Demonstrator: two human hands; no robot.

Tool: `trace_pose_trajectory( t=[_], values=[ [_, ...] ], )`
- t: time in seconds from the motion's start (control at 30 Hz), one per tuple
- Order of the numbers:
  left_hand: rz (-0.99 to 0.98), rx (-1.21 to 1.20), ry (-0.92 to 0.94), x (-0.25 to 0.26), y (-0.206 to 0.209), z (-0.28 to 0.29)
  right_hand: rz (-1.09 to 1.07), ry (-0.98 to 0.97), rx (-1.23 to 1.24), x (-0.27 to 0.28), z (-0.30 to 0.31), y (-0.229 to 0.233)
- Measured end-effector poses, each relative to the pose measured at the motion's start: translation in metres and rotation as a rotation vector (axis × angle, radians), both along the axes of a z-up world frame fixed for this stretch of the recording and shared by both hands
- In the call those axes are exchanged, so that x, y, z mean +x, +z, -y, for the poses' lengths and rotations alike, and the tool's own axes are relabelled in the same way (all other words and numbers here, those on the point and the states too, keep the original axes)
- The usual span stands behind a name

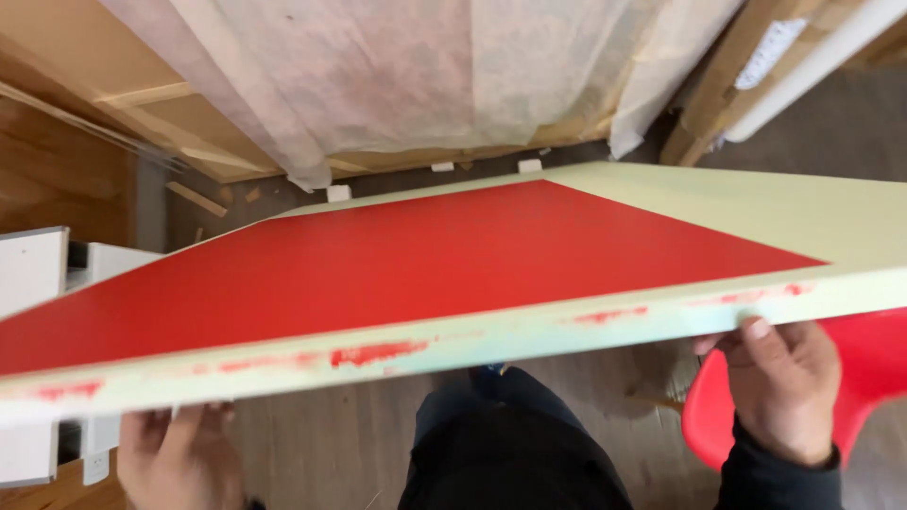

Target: The recorder is removing staples or fasteners from a large canvas frame using a specialized tool.

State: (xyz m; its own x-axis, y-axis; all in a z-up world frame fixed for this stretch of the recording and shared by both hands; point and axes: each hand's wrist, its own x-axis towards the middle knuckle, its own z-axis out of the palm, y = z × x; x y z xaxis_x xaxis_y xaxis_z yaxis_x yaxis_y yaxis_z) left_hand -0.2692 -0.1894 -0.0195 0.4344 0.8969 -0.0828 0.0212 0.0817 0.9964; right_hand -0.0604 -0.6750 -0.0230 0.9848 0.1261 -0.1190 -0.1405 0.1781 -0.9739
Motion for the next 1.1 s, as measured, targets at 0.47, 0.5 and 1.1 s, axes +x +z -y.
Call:
trace_pose_trajectory(
  t=[0.47, 0.5, 1.1],
  values=[
    [-0.407, -0.748, 0.118, -0.271, -0.103, 0.08, -0.441, -0.221, -0.132, -0.267, 0.073, -0.076],
    [-0.42, -0.799, 0.133, -0.28, -0.1, 0.09, -0.504, -0.219, -0.131, -0.282, 0.082, -0.084],
    [-0.411, -1.136, 0.195, -0.47, -0.265, 0.169, -1.006, -0.342, -0.014, -0.463, 0.184, -0.253]
  ],
)
